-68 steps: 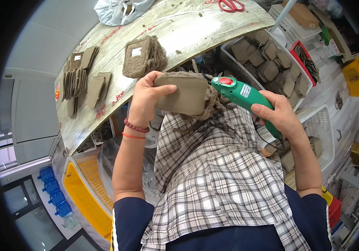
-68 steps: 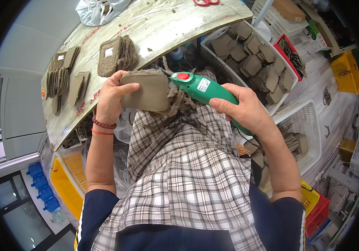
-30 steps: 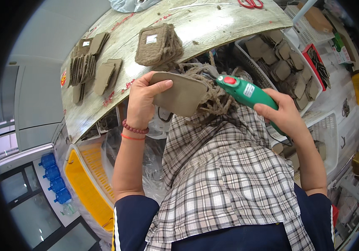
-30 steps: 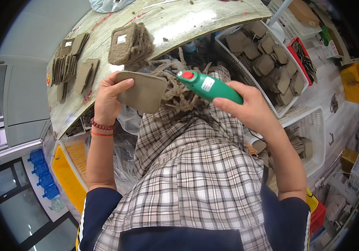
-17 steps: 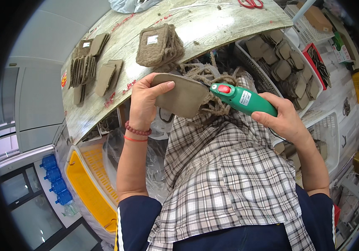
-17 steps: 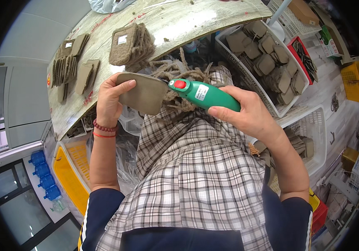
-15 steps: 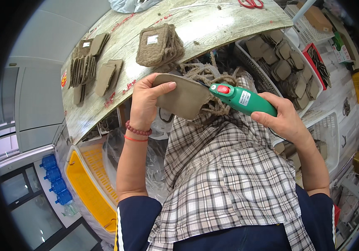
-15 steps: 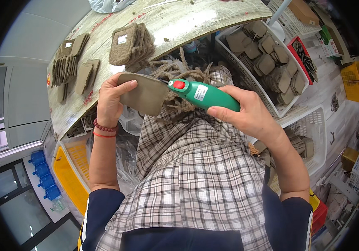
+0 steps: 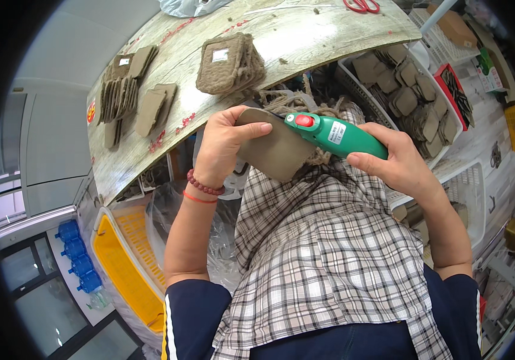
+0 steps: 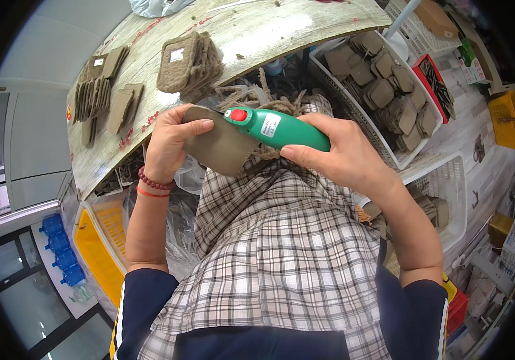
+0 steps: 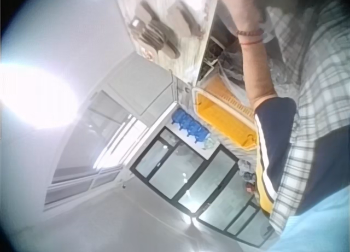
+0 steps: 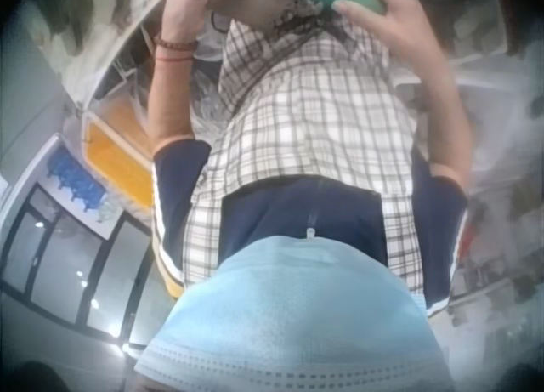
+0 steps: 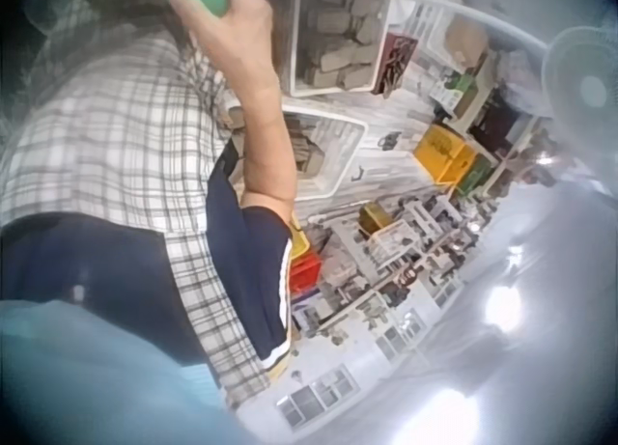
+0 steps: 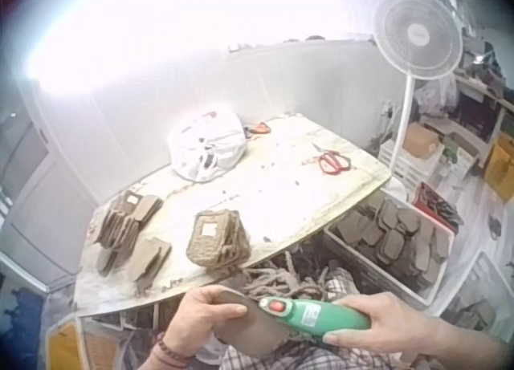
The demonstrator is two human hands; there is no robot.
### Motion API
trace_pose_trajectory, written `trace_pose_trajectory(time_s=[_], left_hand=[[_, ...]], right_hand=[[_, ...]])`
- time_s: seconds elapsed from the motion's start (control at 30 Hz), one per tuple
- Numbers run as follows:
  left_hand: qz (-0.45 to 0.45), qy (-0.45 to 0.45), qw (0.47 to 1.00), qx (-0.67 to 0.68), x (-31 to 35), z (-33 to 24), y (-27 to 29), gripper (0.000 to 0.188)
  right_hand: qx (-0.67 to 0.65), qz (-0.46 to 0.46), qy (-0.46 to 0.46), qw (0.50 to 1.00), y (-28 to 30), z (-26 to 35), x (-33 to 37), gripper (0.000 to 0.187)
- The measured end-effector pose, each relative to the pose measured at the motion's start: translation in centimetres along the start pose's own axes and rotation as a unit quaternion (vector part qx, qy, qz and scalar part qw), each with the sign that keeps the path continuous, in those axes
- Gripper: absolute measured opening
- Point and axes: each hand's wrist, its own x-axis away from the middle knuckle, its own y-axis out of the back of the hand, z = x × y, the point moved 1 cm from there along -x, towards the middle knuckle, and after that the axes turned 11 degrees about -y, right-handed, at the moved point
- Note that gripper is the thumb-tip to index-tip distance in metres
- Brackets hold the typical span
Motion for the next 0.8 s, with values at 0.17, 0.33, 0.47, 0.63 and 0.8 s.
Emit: trace_pose_trajectory(time_s=[0.17,0.33,0.47,0.63,0.8], left_hand=[[-0.002,-0.035,0.999,0.013,0.4,0.0,0.7,0.012],[-0.312,-0.244,0.917,0.047,1.1,-2.5,16.3,0.021],[-0.47,-0.224,0.827,-0.211,-0.7,1.0,27.6,0.046],[-0.417,-0.225,0.549,-0.688,-3.5,-1.9,12.6,0.052],[-0.23,-0.29,0.629,-0.683,-7.7,1.0,2.8,0.06]], right_hand=[[-0.022,-0.024,0.023,0.999,-1.2,0.9,-1.7,0.036],[-0.09,-0.085,0.003,0.992,0.2,-0.4,-1.5,0.033],[-0.091,-0.095,0.007,0.991,0.5,-1.4,-1.5,0.032],[-0.112,-0.131,-0.027,0.985,0.8,-3.3,-0.5,0.033],[-0.116,-0.116,-0.025,0.986,0.2,-3.5,-0.3,0.032]])
